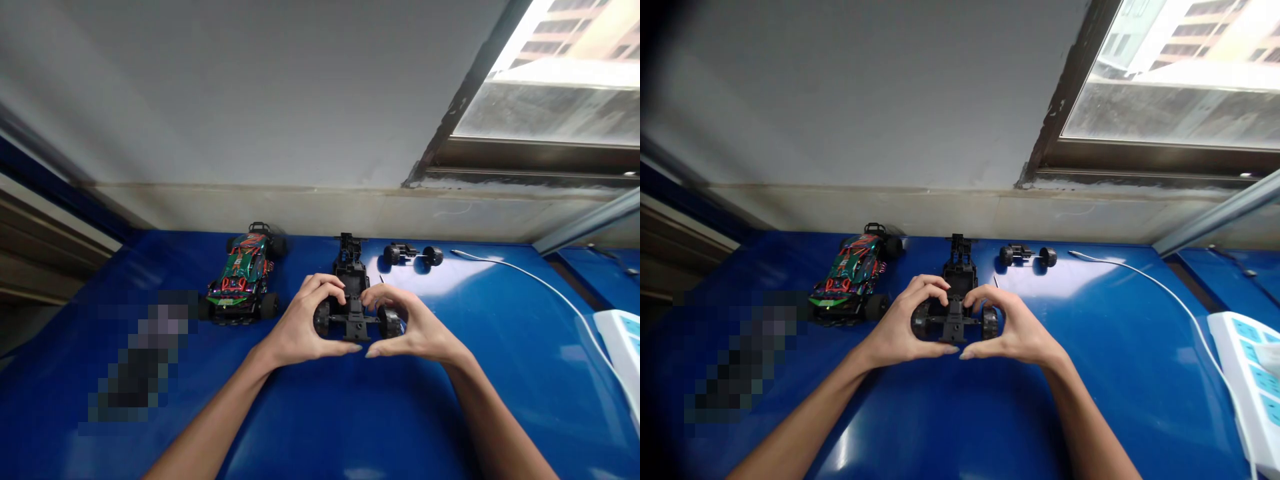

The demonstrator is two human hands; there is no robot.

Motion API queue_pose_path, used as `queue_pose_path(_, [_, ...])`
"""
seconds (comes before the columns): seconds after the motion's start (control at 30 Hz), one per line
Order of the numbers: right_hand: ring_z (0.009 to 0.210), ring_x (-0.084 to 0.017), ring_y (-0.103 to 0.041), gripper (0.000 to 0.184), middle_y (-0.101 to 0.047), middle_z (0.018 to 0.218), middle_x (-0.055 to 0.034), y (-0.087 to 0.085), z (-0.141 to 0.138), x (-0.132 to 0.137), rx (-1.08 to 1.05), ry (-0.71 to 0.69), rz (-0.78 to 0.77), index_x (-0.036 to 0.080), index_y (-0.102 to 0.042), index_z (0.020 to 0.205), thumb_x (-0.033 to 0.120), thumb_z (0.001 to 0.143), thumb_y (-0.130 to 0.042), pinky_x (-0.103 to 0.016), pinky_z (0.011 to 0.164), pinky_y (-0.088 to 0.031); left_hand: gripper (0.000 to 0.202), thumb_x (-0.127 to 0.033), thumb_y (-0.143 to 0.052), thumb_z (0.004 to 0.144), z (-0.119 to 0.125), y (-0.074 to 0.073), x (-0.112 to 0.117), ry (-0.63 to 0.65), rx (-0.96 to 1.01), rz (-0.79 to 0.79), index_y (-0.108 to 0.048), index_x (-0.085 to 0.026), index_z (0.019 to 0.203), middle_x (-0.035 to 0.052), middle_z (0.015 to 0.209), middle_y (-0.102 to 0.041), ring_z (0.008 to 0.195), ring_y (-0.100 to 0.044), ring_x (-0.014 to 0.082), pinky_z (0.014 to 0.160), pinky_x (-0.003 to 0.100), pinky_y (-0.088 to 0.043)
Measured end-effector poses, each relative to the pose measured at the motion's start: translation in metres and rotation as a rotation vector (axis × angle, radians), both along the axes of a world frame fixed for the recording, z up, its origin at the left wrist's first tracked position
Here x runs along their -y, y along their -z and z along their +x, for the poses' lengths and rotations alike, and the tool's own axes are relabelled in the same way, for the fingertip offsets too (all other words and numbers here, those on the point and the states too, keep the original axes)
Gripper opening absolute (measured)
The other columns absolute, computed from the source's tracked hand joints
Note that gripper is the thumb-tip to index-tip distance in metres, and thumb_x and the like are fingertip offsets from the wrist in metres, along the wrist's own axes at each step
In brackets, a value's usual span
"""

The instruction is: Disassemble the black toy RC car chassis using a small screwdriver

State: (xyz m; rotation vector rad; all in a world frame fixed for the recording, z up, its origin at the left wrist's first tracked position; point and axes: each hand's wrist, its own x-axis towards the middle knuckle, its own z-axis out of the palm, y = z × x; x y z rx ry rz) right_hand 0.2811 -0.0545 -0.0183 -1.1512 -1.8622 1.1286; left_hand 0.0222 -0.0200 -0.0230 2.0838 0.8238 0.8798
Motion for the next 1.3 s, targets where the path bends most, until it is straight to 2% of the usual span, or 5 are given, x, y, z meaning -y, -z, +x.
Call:
queue_pose_path(0.27, [0.093, -0.021, -0.053, 0.055, -0.060, 0.107, -0.0019, -0.0034, -0.0009, 0.0021, 0.076, -0.002, 0.022, 0.027, -0.067, 0.109, 0.047, 0.068, -0.097, -0.034, 0.081, -0.046, 0.061, -0.039, -0.103, 0.059, 0.0005, -0.0002, -0.0035, 0.037, -0.023, -0.004, -0.063, -0.025, 0.102, 0.0089, 0.133, -0.063, 0.136, -0.051, 0.0349, 0.118, 0.052, -0.042])
queue_pose_path(0.4, [0.085, -0.019, -0.054, 0.055, -0.057, 0.096, 0.0007, -0.0026, 0.0003, 0.0025, 0.092, -0.016, -0.041, 0.027, -0.066, 0.109, 0.046, 0.068, -0.097, -0.032, 0.073, -0.045, 0.062, -0.039, -0.103, 0.057, 0.0006, 0.0030, -0.0026, 0.051, -0.041, -0.004, -0.063, -0.026, 0.103, 0.0087, 0.137, -0.062, 0.144, -0.043, 0.0366, 0.123, 0.055, -0.037])
queue_pose_path(0.8, [0.101, -0.023, -0.064, 0.056, -0.068, 0.110, -0.0024, -0.0025, 0.0051, 0.0023, 0.062, -0.069, -0.110, 0.027, -0.065, 0.113, 0.046, 0.071, -0.096, -0.035, 0.088, -0.052, 0.064, -0.040, -0.104, 0.056, 0.0031, 0.0023, -0.0035, 0.052, 0.000, -0.045, -0.062, -0.025, 0.103, 0.0091, 0.133, -0.062, 0.140, -0.046, 0.0349, 0.122, 0.054, -0.038])
queue_pose_path(0.97, [0.098, -0.021, -0.064, 0.050, -0.067, 0.108, -0.0018, 0.0001, 0.0055, 0.0005, 0.037, -0.063, -0.130, 0.027, -0.065, 0.112, 0.045, 0.074, -0.093, -0.034, 0.086, -0.051, 0.064, -0.038, -0.104, 0.056, 0.0024, 0.0031, -0.0037, 0.056, 0.009, -0.039, -0.061, -0.025, 0.103, 0.0086, 0.132, -0.061, 0.138, -0.047, 0.0342, 0.121, 0.053, -0.038])
queue_pose_path(1.3, [0.097, -0.021, -0.065, 0.057, -0.067, 0.105, -0.0011, 0.0022, 0.0047, -0.0006, 0.006, -0.064, -0.186, 0.027, -0.066, 0.114, 0.044, 0.070, -0.096, -0.034, 0.088, -0.052, 0.064, -0.036, -0.105, 0.053, 0.0045, 0.0021, -0.0037, 0.060, 0.000, -0.048, -0.063, -0.025, 0.100, 0.0083, 0.128, -0.061, 0.136, -0.048, 0.0343, 0.119, 0.052, -0.040])
